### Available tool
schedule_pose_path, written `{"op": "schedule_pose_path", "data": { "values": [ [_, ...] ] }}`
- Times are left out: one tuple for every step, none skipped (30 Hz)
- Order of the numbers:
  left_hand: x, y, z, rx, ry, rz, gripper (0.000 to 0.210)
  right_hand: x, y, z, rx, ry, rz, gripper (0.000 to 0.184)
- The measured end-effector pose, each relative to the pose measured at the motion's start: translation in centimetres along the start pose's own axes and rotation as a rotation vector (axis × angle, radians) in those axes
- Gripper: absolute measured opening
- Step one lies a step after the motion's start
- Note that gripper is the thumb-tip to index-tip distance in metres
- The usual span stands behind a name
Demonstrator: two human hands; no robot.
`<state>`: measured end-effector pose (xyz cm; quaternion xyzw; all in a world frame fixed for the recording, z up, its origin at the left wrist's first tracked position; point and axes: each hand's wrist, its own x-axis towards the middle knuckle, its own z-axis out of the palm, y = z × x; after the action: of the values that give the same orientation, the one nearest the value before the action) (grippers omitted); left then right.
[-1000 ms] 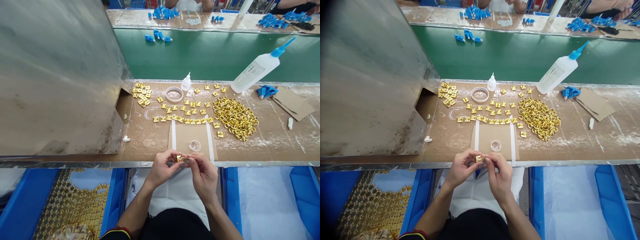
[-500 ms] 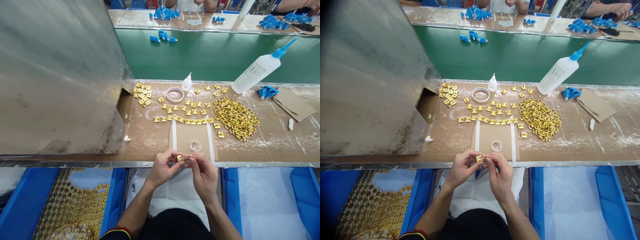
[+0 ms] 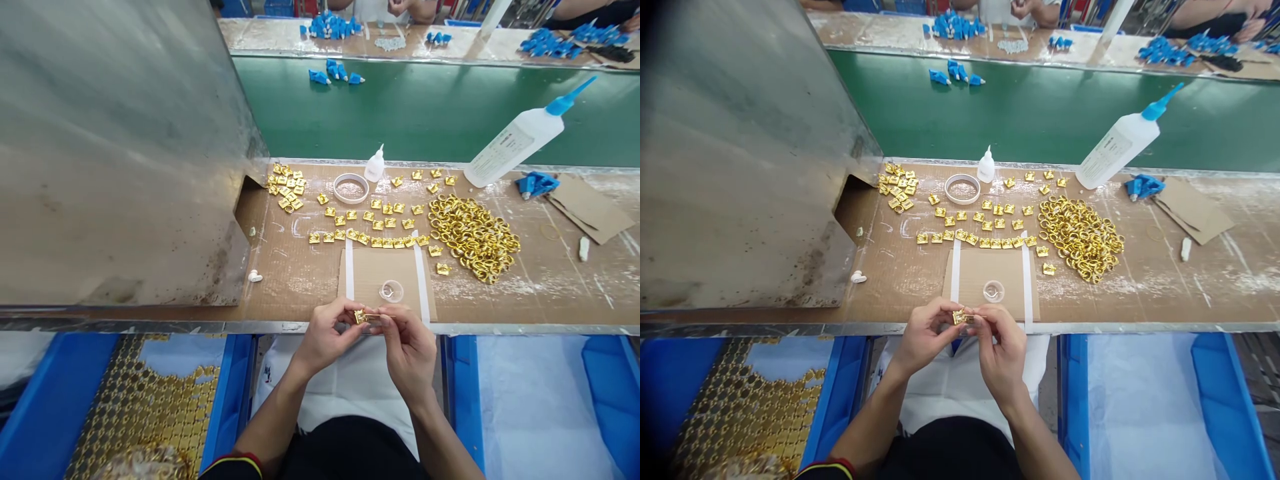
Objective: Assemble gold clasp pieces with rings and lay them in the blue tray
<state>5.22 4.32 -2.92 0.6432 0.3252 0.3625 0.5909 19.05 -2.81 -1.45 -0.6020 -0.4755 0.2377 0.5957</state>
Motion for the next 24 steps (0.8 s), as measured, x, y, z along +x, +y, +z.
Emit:
{"op": "schedule_pose_path", "data": {
  "values": [
    [0.01, 0.01, 0.0, 0.0, 0.002, 0.002, 0.013, -0.02, 0.05, 0.0, -0.001, 0.0, -0.002, 0.012],
    [0.01, 0.02, 0.01, 0.001, 0.002, 0.002, 0.013, -0.03, 0.09, 0.0, -0.003, 0.001, -0.004, 0.012],
    [-0.01, 0.02, 0.01, 0.001, 0.001, 0.0, 0.013, -0.03, 0.11, 0.0, -0.006, 0.002, -0.005, 0.012],
    [-0.02, 0.01, 0.01, 0.002, 0.0, -0.002, 0.013, -0.02, 0.13, 0.01, -0.011, 0.001, -0.006, 0.011],
    [-0.05, -0.01, 0.01, 0.005, 0.0, -0.004, 0.013, -0.01, 0.13, 0.01, -0.015, 0.0, -0.006, 0.011],
    [-0.08, -0.02, 0.01, 0.01, 0.002, -0.007, 0.013, 0.01, 0.11, 0.01, -0.019, -0.003, -0.006, 0.011],
    [-0.1, -0.05, 0.01, 0.017, 0.003, -0.009, 0.013, 0.03, 0.09, -0.01, -0.021, -0.007, -0.005, 0.012],
    [-0.12, -0.07, 0.01, 0.025, 0.005, -0.01, 0.013, 0.05, 0.05, -0.03, -0.02, -0.011, -0.006, 0.012],
    [-0.14, -0.1, 0.01, 0.032, 0.006, -0.009, 0.013, 0.06, 0.0, -0.05, -0.018, -0.014, -0.007, 0.012],
    [-0.15, -0.12, 0.0, 0.039, 0.008, -0.007, 0.013, 0.08, -0.06, -0.08, -0.016, -0.016, -0.007, 0.012],
    [-0.15, -0.14, -0.01, 0.045, 0.008, -0.005, 0.014, 0.09, -0.12, -0.1, -0.015, -0.017, -0.008, 0.012],
    [-0.15, -0.16, -0.01, 0.052, 0.009, -0.002, 0.014, 0.09, -0.18, -0.12, -0.016, -0.019, -0.008, 0.011],
    [-0.15, -0.17, -0.02, 0.06, 0.009, -0.001, 0.014, 0.09, -0.23, -0.13, -0.019, -0.022, -0.009, 0.011],
    [-0.15, -0.17, -0.03, 0.068, 0.01, 0.0, 0.014, 0.09, -0.27, -0.14, -0.021, -0.025, -0.012, 0.011],
    [-0.15, -0.18, -0.03, 0.075, 0.01, 0.001, 0.014, 0.09, -0.3, -0.13, -0.022, -0.028, -0.018, 0.012],
    [-0.16, -0.18, -0.03, 0.076, 0.009, 0.004, 0.014, 0.09, -0.32, -0.11, -0.021, -0.03, -0.025, 0.012],
    [-0.16, -0.19, -0.03, 0.071, 0.007, 0.008, 0.014, 0.1, -0.33, -0.09, -0.019, -0.028, -0.031, 0.013],
    [-0.18, -0.2, -0.02, 0.062, 0.005, 0.015, 0.014, 0.11, -0.34, -0.07, -0.017, -0.024, -0.035, 0.013],
    [-0.19, -0.21, -0.02, 0.05, 0.004, 0.021, 0.014, 0.14, -0.35, -0.05, -0.015, -0.02, -0.039, 0.014],
    [-0.2, -0.23, -0.01, 0.04, 0.003, 0.026, 0.014, 0.17, -0.37, -0.04, -0.015, -0.018, -0.041, 0.014],
    [-0.21, -0.25, -0.01, 0.034, 0.003, 0.03, 0.014, 0.21, -0.39, -0.04, -0.017, -0.018, -0.044, 0.013],
    [-0.22, -0.26, -0.01, 0.035, 0.004, 0.032, 0.014, 0.26, -0.42, -0.05, -0.021, -0.021, -0.049, 0.013],
    [-0.23, -0.27, -0.02, 0.041, 0.006, 0.031, 0.015, 0.3, -0.46, -0.06, -0.029, -0.025, -0.054, 0.013],
    [-0.23, -0.28, -0.04, 0.05, 0.007, 0.028, 0.015, 0.34, -0.5, -0.09, -0.037, -0.028, -0.061, 0.013]
  ]
}}
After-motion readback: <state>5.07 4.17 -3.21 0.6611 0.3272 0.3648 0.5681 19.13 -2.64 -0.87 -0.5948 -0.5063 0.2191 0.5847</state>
